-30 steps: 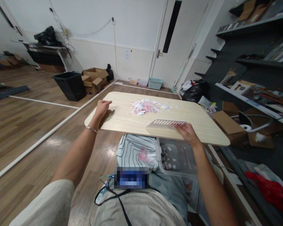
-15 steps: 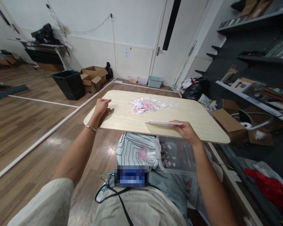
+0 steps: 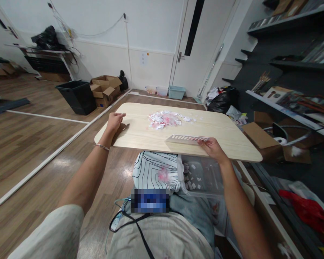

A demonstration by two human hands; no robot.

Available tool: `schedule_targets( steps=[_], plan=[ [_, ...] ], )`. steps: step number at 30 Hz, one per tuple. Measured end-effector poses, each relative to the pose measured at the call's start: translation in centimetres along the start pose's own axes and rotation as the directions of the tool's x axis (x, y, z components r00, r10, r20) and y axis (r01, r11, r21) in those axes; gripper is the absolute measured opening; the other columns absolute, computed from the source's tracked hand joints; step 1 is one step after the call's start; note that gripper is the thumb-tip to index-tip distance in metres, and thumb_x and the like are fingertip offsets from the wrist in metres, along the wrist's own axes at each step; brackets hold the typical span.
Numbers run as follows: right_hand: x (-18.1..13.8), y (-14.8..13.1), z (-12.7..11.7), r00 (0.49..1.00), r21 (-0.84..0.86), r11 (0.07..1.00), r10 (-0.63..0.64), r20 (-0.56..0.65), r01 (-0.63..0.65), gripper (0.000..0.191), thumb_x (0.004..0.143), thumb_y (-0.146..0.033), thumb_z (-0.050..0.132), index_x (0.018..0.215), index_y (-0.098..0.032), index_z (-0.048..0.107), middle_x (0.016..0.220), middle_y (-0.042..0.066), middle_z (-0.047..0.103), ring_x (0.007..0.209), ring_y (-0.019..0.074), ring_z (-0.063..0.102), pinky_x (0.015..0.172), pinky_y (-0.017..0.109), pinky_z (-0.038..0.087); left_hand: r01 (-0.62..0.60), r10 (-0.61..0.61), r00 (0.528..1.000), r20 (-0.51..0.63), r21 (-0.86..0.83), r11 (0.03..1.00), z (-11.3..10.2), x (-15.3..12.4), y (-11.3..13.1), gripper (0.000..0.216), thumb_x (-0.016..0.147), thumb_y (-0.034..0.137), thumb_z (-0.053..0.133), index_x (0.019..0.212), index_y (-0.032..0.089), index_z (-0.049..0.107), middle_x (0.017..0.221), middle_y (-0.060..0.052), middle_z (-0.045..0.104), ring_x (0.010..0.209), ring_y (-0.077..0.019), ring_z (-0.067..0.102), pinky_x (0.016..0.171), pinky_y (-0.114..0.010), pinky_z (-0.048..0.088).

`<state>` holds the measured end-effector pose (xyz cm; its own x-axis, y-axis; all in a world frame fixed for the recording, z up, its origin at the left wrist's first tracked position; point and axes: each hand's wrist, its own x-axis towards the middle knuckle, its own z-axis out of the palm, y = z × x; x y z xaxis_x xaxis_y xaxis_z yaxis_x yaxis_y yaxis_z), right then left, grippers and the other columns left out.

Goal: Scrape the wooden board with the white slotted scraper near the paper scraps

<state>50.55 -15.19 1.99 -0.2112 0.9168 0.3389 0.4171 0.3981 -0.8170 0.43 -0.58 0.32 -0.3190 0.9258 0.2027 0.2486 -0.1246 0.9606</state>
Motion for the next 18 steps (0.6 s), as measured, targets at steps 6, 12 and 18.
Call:
schedule_targets(
  steps=[6, 12, 18],
  plan=[
    [0.2, -0.1, 0.1, 0.988, -0.01, 1.0, 0.0, 0.155, 0.002, 0.076, 0.086, -0.095, 0.091, 0.113, -0.024, 0.1, 0.121, 0.016, 0.097, 0.12, 0.0405, 0.092, 0.113, 0.055, 0.074, 0.002, -0.002, 1.0, 0.004, 0.007, 1.0, -0.1, -0.1, 0.2, 0.053, 0.081, 0.04, 0.076, 0.058, 0.028, 0.03, 0.05, 0.005, 0.026, 0.053, -0.0105, 0.02, 0.054, -0.03, 0.017],
    [0.2, -0.7, -0.2, 0.964, 0.035, 0.999, 0.026, 0.266, -0.036, 0.075, 0.074, -0.092, 0.102, 0.109, -0.025, 0.102, 0.127, 0.02, 0.096, 0.125, 0.0438, 0.092, 0.12, 0.058, 0.071, 0.007, -0.006, 1.0, 0.012, -0.004, 1.0, -0.2, -0.2, 0.1, 0.053, 0.08, 0.043, 0.077, 0.06, 0.028, 0.03, 0.051, 0.005, 0.027, 0.054, -0.011, 0.02, 0.052, -0.028, 0.017],
    [0.2, -0.8, -0.4, 0.982, -0.021, 1.0, 0.003, 0.187, 0.001, 0.075, 0.084, -0.095, 0.092, 0.098, -0.022, 0.1, 0.104, 0.016, 0.097, 0.1, 0.0367, 0.093, 0.095, 0.044, 0.076, 0.017, -0.017, 1.0, 0.016, -0.004, 1.0, -0.3, -0.3, 0.2, 0.051, 0.079, 0.045, 0.077, 0.067, 0.029, 0.03, 0.051, 0.004, 0.028, 0.054, -0.0123, 0.022, 0.051, -0.027, 0.015]
  ],
)
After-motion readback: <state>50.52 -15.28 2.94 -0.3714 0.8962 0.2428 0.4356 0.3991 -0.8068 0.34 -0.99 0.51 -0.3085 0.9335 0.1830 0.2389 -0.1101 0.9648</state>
